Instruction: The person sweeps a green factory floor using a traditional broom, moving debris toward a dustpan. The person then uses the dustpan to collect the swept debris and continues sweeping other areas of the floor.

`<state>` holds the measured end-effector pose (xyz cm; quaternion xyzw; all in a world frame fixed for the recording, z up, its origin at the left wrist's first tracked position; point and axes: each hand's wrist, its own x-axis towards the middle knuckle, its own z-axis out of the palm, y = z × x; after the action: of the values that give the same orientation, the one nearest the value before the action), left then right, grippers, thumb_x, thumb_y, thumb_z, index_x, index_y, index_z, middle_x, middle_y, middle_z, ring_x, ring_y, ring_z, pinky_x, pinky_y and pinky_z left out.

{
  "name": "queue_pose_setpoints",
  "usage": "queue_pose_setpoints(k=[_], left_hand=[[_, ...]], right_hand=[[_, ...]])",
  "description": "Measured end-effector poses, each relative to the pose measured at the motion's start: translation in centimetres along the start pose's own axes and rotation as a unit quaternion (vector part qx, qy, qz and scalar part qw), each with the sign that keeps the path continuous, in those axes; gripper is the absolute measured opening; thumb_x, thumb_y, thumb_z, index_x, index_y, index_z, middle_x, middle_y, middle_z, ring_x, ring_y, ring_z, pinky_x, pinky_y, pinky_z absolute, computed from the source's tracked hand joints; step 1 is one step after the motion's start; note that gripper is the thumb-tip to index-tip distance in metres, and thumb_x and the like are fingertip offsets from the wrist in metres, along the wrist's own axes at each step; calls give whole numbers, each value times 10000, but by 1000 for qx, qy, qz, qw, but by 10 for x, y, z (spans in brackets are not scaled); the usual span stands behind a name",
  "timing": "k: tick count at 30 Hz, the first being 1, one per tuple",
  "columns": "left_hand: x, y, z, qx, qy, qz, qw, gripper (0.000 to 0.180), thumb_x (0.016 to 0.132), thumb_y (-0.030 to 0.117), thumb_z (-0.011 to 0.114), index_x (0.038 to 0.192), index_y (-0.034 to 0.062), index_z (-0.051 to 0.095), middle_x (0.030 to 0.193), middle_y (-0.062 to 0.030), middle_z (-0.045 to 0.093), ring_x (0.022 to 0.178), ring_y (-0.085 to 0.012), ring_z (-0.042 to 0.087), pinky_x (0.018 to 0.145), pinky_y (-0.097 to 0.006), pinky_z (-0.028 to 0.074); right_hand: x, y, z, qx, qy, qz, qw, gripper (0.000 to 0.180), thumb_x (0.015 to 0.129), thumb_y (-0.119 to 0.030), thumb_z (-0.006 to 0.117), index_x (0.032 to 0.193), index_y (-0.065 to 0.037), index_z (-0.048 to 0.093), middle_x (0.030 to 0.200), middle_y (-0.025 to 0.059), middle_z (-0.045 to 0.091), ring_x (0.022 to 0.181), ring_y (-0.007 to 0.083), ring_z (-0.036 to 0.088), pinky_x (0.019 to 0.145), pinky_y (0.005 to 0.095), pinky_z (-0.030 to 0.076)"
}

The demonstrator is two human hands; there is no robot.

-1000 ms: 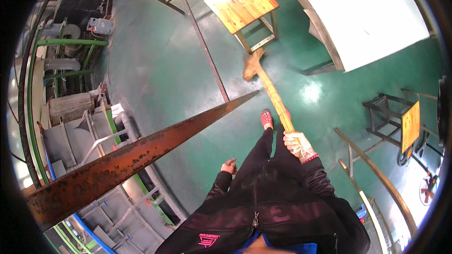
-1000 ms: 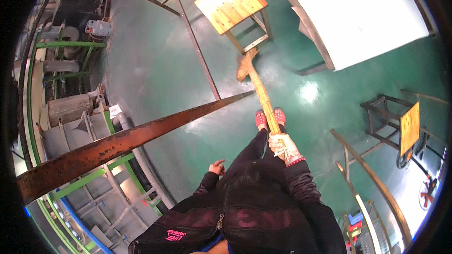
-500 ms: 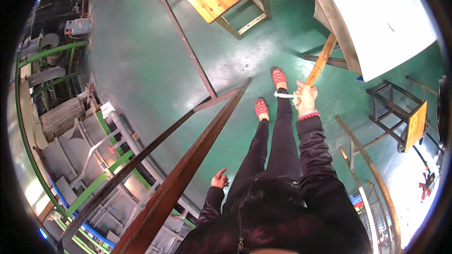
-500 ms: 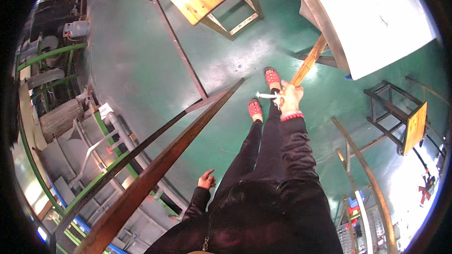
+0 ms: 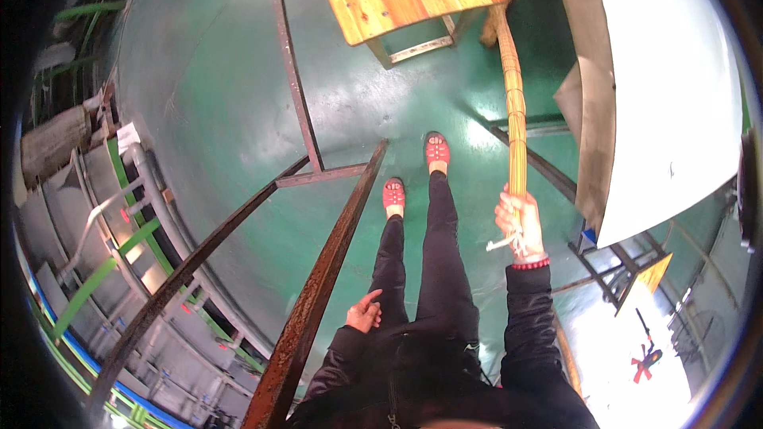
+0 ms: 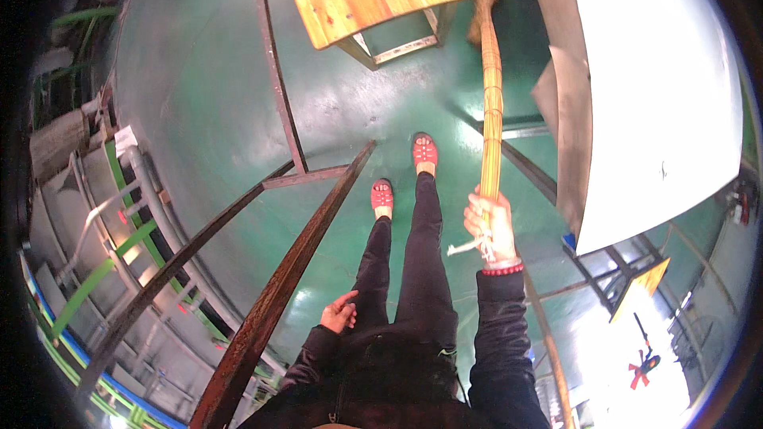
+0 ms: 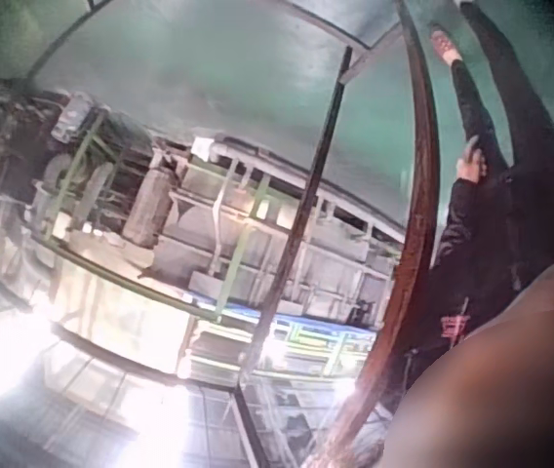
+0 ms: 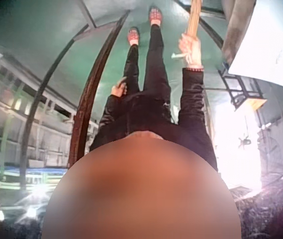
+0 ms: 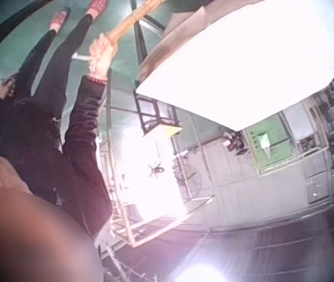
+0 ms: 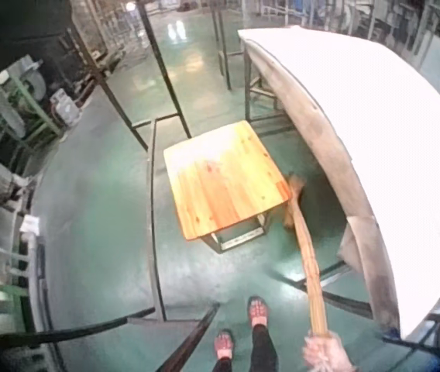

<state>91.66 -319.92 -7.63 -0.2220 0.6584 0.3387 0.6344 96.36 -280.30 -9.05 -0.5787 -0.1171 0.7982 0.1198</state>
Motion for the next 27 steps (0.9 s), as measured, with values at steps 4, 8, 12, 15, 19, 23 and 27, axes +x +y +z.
queue_pose_setpoints(k=[4, 8, 12, 15, 19, 23, 27], left_hand=[[0, 6, -13, -12, 49, 19, 999, 353, 835, 67, 431, 1186, 79, 463, 657, -15, 509, 512, -73, 487, 462, -219, 448], [7, -19, -39, -37, 96, -1, 995, 348, 815, 59, 440, 1159, 81, 486, 641, -34, 519, 492, -93, 493, 452, -246, 453], [4, -52, -52, -46, 122, -19, 991, 356, 797, 48, 442, 1148, 83, 489, 615, -38, 523, 473, -104, 496, 430, -258, 453], [-5, -69, -48, -58, 126, -29, 990, 350, 797, 41, 445, 1144, 68, 487, 610, -43, 526, 476, -111, 512, 417, -260, 456], [-16, -79, -27, -99, 151, -29, 983, 342, 812, 26, 441, 1148, 68, 485, 618, -43, 532, 481, -99, 509, 421, -246, 448], [-17, -76, 0, -75, 149, -62, 984, 322, 815, 47, 455, 1133, 72, 504, 614, -19, 530, 485, -77, 496, 437, -217, 429], [-10, -57, 19, -52, 148, -67, 985, 322, 819, 74, 462, 1137, 92, 511, 617, 2, 530, 493, -58, 484, 453, -202, 416]], right_hand=[[9, 4, -1, -119, -26, -50, 991, 223, 713, 27, 552, 880, -54, 426, 553, 4, 397, 353, 69, 351, 295, 210, 278], [39, 17, -11, -114, 72, -131, 982, 246, 693, 33, 543, 869, -51, 394, 526, 10, 391, 344, 92, 358, 295, 230, 287], [117, -9, -33, -156, 196, -127, 960, 148, 681, -1, 539, 712, -45, 401, 483, 6, 362, 333, 120, 366, 293, 253, 300], [189, -56, -37, -120, 189, -64, 973, 176, 691, -52, 496, 560, -73, 380, 465, 27, 361, 320, 153, 369, 297, 277, 311], [258, -101, 9, -76, 152, -129, 977, 64, 653, -54, 442, 635, 6, 457, 581, 130, 478, 437, 210, 476, 352, 319, 382], [286, -106, 64, -199, 134, -158, 958, 63, 637, -37, 486, 667, 15, 466, 585, 130, 491, 420, 219, 485, 365, 332, 403], [252, -105, 68, -245, 21, -91, 965, 121, 660, -43, 553, 749, -33, 472, 547, 39, 442, 377, 139, 418, 334, 261, 355]])
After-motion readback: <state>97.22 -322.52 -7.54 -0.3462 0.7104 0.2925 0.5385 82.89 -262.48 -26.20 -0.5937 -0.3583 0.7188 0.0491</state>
